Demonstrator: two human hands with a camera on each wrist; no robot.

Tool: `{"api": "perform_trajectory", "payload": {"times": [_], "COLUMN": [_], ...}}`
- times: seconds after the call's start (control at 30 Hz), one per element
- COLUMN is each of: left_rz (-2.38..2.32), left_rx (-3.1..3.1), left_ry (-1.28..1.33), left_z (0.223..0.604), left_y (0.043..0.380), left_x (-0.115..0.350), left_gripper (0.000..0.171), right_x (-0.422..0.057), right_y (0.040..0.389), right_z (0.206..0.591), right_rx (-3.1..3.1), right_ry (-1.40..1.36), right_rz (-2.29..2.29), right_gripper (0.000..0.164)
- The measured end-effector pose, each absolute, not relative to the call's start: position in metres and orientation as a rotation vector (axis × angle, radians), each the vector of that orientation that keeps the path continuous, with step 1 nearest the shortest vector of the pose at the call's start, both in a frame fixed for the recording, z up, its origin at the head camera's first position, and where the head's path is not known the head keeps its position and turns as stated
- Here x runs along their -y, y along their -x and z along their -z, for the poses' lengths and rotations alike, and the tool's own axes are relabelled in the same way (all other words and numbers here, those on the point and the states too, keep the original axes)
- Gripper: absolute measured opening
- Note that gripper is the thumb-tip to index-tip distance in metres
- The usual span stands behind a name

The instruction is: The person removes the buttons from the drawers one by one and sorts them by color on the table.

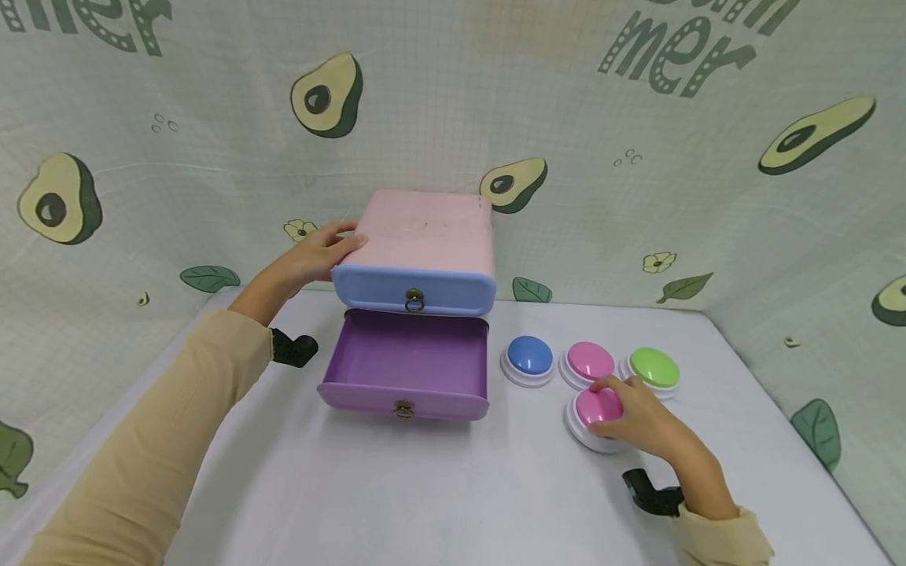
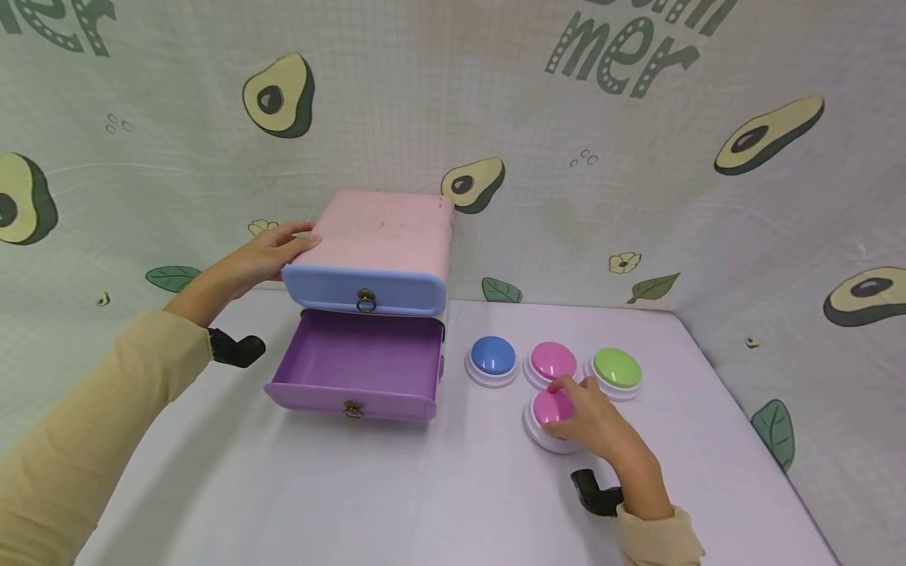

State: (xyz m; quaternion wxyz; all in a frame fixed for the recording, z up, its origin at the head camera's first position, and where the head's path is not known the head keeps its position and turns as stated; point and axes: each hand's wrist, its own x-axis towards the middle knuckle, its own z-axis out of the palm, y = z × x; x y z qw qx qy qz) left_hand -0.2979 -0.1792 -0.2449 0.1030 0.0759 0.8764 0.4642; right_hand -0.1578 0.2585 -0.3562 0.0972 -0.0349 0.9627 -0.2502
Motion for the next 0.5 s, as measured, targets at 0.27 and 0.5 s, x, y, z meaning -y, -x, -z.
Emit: {"api": "perform_trajectory", "payload": {"times": [0.27,0.5], "left_rz": [-1.368,-1.37], "left_rx": [-2.592,-2.598], "left_ry": [-0.231,-0.244], "left_z": [0.2448,0.2461], "left_y": [0.2974,0.2982], "left_x": [0.1788,0.1793], "left_gripper": [0.073,0.072], "right_x": [-0.2604,-0.262], "right_y": [0.1607,0.1608], "right_z": [0.3641,0.3658], "right_rx": [-2.869,-2.862], "right_ry": [0.137,0.155], "right_rz": [0.725,0.746], "right_gripper": [0.054,0.053]}}
